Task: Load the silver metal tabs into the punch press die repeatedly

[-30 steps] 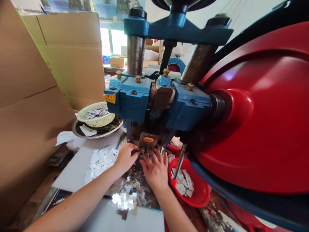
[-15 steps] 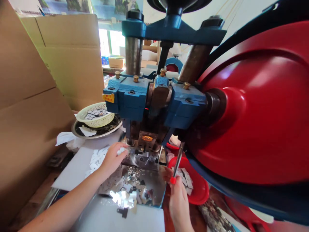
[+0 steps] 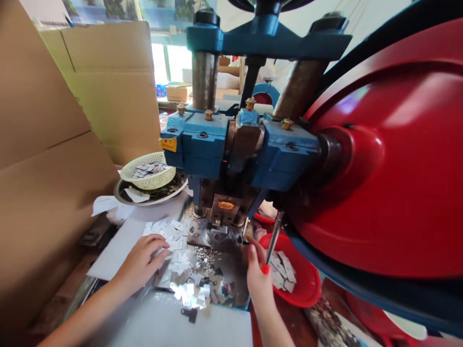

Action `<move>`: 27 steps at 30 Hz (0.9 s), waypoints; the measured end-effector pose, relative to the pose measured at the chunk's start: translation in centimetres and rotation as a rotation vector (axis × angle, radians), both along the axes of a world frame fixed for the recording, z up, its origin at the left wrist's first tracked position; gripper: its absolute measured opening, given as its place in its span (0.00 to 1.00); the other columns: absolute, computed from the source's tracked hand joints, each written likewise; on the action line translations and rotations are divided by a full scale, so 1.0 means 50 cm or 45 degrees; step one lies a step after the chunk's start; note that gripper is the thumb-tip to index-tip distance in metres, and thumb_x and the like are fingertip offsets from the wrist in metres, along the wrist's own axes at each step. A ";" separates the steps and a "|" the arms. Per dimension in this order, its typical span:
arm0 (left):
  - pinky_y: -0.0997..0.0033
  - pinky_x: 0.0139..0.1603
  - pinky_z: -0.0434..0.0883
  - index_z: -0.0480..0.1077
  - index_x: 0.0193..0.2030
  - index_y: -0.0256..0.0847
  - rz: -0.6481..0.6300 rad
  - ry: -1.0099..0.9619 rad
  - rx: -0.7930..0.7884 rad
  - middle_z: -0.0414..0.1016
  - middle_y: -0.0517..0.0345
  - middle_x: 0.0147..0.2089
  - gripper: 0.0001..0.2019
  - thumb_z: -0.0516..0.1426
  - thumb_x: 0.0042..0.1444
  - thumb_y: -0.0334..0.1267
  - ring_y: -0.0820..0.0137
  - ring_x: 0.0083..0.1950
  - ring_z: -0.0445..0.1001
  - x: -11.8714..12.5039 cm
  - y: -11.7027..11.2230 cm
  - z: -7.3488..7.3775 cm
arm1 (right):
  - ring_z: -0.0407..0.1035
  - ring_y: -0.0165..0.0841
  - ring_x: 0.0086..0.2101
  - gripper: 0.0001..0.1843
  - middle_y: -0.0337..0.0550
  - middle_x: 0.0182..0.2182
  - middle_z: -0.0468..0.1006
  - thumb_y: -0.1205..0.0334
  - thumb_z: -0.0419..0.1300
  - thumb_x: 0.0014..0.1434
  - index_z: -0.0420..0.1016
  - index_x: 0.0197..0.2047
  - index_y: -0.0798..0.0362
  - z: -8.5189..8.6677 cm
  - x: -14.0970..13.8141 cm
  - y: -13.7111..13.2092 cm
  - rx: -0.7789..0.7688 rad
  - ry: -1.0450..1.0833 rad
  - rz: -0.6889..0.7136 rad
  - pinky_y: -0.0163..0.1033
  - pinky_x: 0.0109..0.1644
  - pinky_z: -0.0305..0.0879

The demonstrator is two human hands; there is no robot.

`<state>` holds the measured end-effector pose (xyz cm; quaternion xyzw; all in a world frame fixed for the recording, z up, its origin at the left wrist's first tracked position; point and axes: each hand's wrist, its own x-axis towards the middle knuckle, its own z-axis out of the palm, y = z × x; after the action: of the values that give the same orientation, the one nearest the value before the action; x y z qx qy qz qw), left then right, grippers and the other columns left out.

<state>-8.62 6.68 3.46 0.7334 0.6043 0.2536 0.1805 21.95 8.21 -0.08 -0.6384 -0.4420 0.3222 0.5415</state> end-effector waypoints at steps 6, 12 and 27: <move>0.59 0.54 0.64 0.72 0.42 0.45 -0.063 0.171 -0.102 0.70 0.55 0.48 0.09 0.54 0.56 0.37 0.62 0.51 0.66 0.018 0.005 0.001 | 0.71 0.40 0.34 0.20 0.46 0.31 0.78 0.43 0.55 0.49 0.75 0.32 0.51 0.038 -0.046 0.112 0.015 -0.592 0.263 0.43 0.39 0.65; 0.58 0.54 0.62 0.71 0.45 0.44 -0.030 0.260 -0.080 0.68 0.53 0.51 0.11 0.56 0.54 0.38 0.60 0.53 0.64 0.030 0.032 -0.012 | 0.68 0.36 0.26 0.23 0.43 0.23 0.75 0.40 0.52 0.51 0.72 0.30 0.53 0.041 0.022 0.074 -0.067 -0.456 0.025 0.38 0.29 0.60; 0.75 0.27 0.63 0.69 0.35 0.39 0.165 -0.972 -0.584 0.69 0.62 0.28 0.12 0.56 0.54 0.46 0.73 0.27 0.68 0.076 0.019 -0.002 | 0.68 0.37 0.35 0.11 0.41 0.32 0.76 0.62 0.52 0.60 0.76 0.35 0.47 0.001 -0.051 -0.021 0.095 -1.221 0.617 0.43 0.42 0.63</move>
<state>-4.83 7.64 3.36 0.4890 0.5795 0.3765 0.5323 19.42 7.16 -0.03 -0.5739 -0.7855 0.0942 0.2115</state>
